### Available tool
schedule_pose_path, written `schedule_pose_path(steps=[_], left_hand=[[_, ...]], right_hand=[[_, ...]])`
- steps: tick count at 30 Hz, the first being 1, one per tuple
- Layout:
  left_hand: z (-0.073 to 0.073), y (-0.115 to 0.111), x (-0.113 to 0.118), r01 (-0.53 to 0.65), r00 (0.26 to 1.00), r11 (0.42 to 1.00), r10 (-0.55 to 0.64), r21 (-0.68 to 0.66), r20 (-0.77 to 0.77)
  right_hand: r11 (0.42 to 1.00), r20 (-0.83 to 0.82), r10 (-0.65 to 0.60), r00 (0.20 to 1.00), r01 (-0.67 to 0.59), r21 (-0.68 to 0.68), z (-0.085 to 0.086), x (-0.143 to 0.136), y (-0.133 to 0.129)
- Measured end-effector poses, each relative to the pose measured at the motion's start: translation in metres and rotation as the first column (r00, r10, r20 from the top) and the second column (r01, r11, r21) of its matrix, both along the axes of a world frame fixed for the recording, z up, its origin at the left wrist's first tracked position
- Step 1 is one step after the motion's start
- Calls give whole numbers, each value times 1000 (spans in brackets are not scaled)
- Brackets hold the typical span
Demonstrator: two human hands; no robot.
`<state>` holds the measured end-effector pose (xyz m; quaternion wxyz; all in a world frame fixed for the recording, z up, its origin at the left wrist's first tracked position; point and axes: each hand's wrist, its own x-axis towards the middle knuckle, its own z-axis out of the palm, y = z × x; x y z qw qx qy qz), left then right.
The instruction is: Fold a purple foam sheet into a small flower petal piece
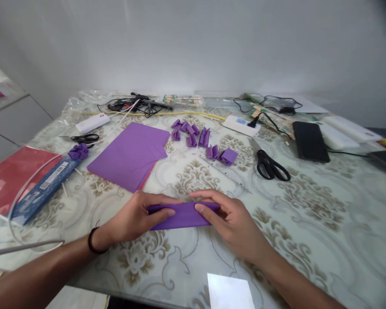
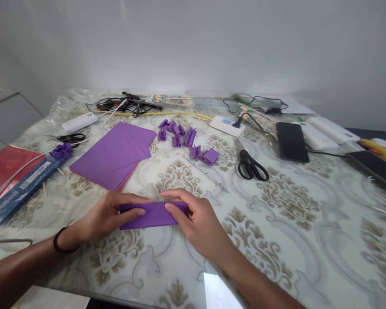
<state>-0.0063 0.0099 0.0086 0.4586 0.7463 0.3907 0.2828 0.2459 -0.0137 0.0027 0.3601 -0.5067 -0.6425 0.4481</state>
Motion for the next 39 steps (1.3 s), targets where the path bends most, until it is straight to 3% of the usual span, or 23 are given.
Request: schedule_pose_path(steps=[9,15,19,26,32,39], left_hand=[[-4,1,-1,-56,998,995,55,77,12],[-9,0,-1,-162,987,971,158,175,35],[-11,-1,-2,-191,982,952,184,240,51],[-7,0,0,-192,981,954,188,229,37],[-7,1,0,-210,978,958,205,197,44],[-10,1,0,-255,967,930,249,264,59]], right_hand=[[999,-25,-28,999,27,-17,3,1,-1],[991,-208,-96,973,74,-113,-2,1,3],[984,-236,-123,964,89,-151,-6,1,4],[989,-237,-125,963,101,-110,2,-1,5],[989,-291,-136,947,113,-95,-1,-2,4],[982,-346,-186,920,166,-87,-4,-3,4]])
